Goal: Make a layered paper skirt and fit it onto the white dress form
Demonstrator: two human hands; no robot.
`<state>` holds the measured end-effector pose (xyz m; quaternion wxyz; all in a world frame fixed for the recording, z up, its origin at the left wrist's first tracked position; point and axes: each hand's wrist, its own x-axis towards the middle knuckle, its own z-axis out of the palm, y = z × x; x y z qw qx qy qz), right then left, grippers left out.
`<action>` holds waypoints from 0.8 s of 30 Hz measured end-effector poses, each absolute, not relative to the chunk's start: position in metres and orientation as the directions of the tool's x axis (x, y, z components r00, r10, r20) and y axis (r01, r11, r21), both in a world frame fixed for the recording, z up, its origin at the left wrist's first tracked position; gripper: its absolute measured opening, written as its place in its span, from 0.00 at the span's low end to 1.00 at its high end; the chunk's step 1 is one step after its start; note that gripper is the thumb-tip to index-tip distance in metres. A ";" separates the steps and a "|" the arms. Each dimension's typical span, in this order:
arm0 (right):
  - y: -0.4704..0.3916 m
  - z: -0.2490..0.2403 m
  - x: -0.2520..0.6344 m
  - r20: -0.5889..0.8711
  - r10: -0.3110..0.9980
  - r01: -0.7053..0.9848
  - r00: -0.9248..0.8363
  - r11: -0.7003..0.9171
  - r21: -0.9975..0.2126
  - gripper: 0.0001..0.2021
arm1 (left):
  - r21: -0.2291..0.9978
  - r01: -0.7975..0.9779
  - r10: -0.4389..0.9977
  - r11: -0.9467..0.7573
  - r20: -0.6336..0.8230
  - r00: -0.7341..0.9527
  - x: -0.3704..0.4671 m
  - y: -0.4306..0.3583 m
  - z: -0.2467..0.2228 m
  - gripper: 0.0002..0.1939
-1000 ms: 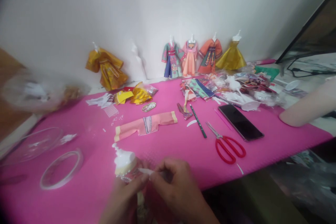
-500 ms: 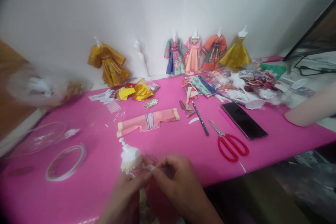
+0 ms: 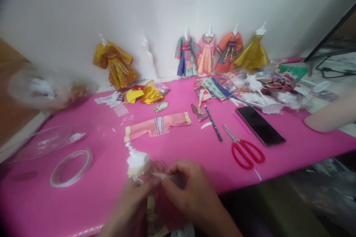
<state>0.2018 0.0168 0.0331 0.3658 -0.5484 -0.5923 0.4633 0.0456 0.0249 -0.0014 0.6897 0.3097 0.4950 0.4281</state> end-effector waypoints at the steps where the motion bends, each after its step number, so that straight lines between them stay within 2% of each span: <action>1: 0.017 0.033 0.202 -0.081 0.989 0.320 -0.125 -0.037 -0.947 0.07 | 0.856 -0.281 0.901 0.433 -0.409 0.142 0.046 0.025 0.000 0.08; 10: 0.017 0.027 0.201 -0.131 0.988 0.341 -0.076 -0.098 -0.935 0.07 | 0.867 -0.293 0.914 0.404 -0.367 0.173 0.050 0.027 0.005 0.05; 20: 0.018 0.034 0.207 -0.077 0.992 0.333 -0.096 -0.041 -0.942 0.09 | 0.904 -0.201 0.912 0.378 -0.327 0.248 0.045 0.034 0.017 0.05; 24: 0.018 0.032 0.205 -0.136 0.987 0.328 -0.086 -0.101 -0.939 0.09 | 0.902 -0.213 0.913 0.375 -0.320 0.254 0.048 0.033 0.017 0.06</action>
